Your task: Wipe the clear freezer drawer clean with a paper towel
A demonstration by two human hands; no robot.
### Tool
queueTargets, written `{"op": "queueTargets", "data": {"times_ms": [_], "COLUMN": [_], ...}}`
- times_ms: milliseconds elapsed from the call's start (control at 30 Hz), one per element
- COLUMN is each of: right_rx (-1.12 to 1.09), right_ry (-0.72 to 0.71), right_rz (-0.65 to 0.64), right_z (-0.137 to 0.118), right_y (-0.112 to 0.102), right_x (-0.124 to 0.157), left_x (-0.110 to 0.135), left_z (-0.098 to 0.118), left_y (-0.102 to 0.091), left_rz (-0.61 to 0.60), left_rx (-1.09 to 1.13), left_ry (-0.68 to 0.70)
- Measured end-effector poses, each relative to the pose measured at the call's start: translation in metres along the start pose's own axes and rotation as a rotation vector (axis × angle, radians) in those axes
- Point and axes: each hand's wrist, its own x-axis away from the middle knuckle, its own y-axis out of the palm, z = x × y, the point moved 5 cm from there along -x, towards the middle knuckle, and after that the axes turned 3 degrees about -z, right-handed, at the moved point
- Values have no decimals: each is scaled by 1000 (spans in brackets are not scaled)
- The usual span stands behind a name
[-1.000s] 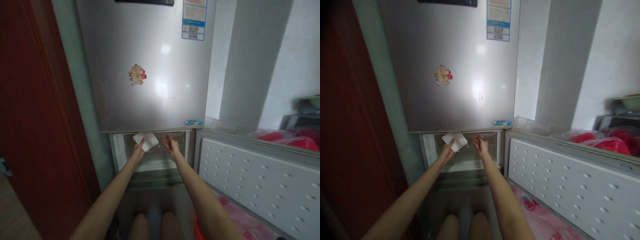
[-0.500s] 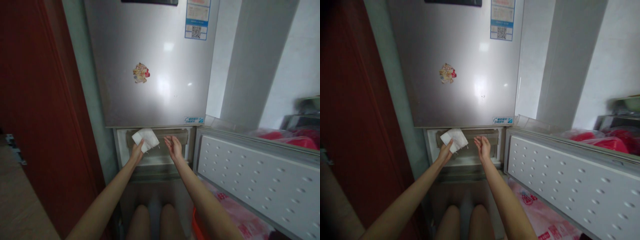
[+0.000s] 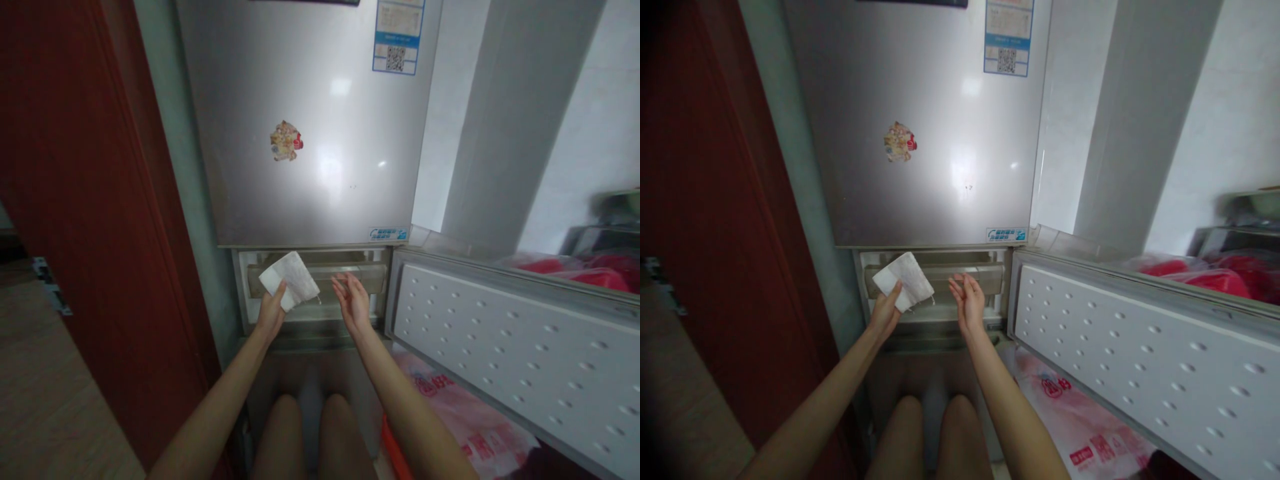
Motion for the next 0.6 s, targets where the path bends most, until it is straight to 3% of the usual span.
{"op": "queueTargets", "data": {"times_ms": [300,600], "right_rx": [-2,20], "right_ry": [7,-34], "right_rz": [-6,34], "right_z": [-10,-10], "right_y": [0,1], "right_x": [33,35], "left_x": [39,47], "left_z": [8,15], "left_y": [-4,-3], "left_rz": [26,60], "left_rx": [-32,-52], "left_ry": [-20,-15]}}
